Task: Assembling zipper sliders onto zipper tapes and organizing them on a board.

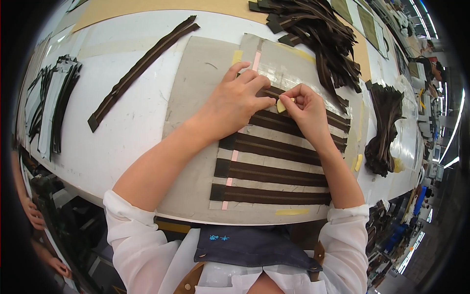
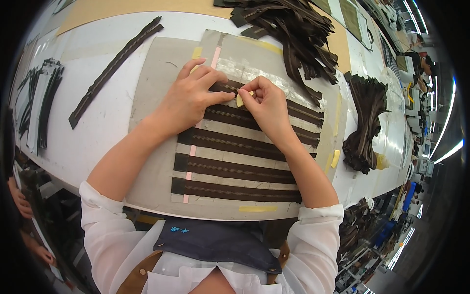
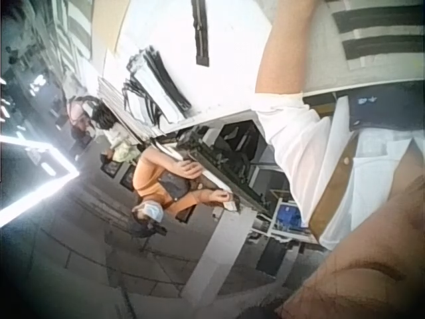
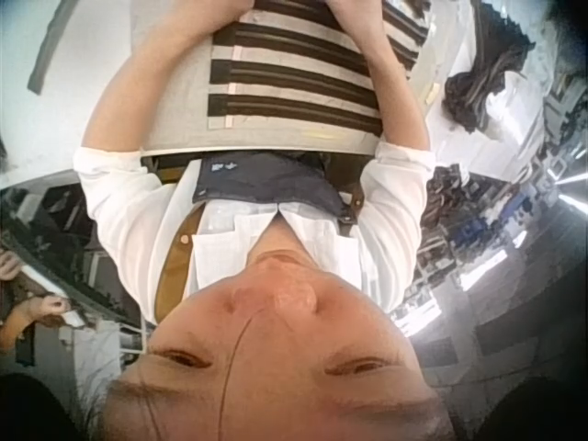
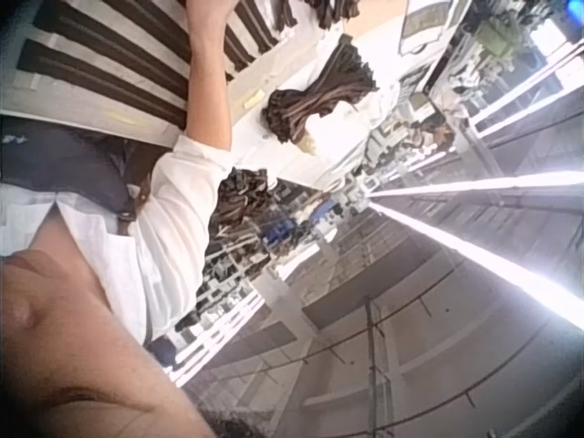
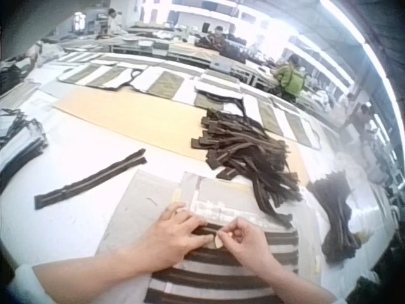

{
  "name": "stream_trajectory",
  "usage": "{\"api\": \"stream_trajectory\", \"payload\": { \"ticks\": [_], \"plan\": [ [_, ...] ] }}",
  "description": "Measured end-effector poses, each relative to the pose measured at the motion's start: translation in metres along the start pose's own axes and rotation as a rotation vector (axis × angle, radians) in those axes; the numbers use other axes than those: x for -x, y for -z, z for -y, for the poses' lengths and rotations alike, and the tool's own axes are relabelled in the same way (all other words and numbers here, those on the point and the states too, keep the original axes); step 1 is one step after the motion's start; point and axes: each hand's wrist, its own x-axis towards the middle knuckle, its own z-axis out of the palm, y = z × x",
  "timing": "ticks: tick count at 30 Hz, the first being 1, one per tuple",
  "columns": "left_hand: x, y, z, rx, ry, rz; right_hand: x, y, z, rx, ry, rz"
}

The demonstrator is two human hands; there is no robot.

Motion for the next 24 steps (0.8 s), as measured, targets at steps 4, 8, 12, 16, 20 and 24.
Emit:
{"api": "stream_trajectory", "payload": {
  "ticks": [4, 8, 12, 16, 20, 24],
  "plan": [
    [0.001, -0.001, 0.000, 0.008, 0.004, -0.005, 0.000, -0.001, -0.001, 0.000, 0.008, 0.007],
    [0.001, -0.001, 0.000, 0.006, -0.003, -0.008, -0.002, -0.001, -0.004, -0.022, 0.020, 0.015],
    [0.002, -0.001, 0.000, -0.002, 0.003, -0.008, -0.001, 0.002, 0.006, -0.117, -0.054, 0.044],
    [0.002, -0.002, 0.000, -0.007, 0.003, -0.010, 0.001, 0.006, 0.008, -0.193, -0.089, 0.038],
    [0.001, -0.002, 0.000, -0.005, 0.007, -0.009, 0.009, 0.001, 0.004, -0.203, -0.021, -0.033],
    [0.001, -0.003, 0.001, -0.009, 0.004, -0.020, 0.014, -0.008, -0.003, -0.102, 0.106, -0.104]
  ]
}}
